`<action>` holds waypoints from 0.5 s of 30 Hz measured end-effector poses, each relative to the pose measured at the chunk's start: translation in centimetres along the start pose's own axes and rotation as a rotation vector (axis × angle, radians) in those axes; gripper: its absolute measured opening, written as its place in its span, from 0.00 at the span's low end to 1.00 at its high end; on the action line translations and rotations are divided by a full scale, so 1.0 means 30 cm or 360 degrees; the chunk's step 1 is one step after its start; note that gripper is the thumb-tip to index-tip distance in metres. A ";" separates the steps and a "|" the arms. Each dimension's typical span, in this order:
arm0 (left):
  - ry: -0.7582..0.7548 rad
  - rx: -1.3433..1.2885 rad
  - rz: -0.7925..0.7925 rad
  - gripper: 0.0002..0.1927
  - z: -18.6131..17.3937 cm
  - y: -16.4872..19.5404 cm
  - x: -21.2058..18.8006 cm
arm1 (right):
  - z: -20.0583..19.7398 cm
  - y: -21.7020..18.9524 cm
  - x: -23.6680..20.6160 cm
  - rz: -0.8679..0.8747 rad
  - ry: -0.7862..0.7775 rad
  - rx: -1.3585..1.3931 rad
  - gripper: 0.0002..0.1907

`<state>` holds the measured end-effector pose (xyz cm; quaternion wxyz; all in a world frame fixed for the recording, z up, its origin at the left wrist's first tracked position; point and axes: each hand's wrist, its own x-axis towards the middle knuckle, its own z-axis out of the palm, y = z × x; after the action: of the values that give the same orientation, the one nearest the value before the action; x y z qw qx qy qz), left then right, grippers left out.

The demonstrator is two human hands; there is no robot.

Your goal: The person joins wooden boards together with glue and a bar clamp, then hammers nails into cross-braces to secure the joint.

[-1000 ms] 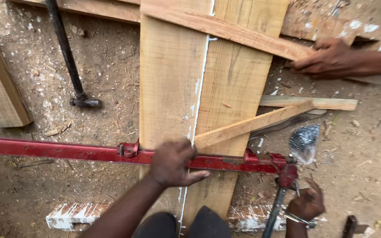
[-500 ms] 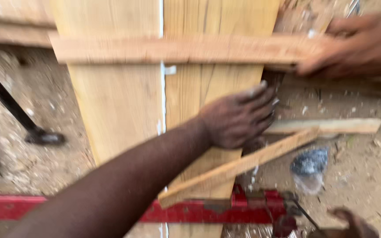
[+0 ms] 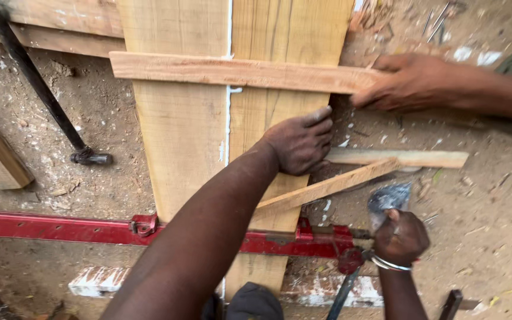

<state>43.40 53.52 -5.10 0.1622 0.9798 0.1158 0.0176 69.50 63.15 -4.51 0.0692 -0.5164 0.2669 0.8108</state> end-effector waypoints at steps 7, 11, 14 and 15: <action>0.0031 -0.0229 0.0013 0.24 -0.020 -0.015 -0.009 | -0.002 -0.034 0.030 0.0358 -0.0231 0.0201 0.23; 0.0081 -0.0269 -0.0020 0.22 -0.031 -0.015 -0.008 | 0.029 -0.010 0.009 0.1285 -0.0611 0.1476 0.25; 0.0017 -0.0207 -0.0042 0.23 -0.021 -0.014 -0.007 | 0.088 0.028 -0.029 0.0769 -0.0450 0.0756 0.27; -0.0004 -0.0174 -0.0045 0.23 -0.015 -0.013 -0.009 | 0.101 0.044 -0.041 0.0552 -0.0118 0.1039 0.33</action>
<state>43.03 53.96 -4.79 0.2159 0.9677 0.1284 0.0203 67.14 63.76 -1.97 0.1015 -0.3845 0.5921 0.7009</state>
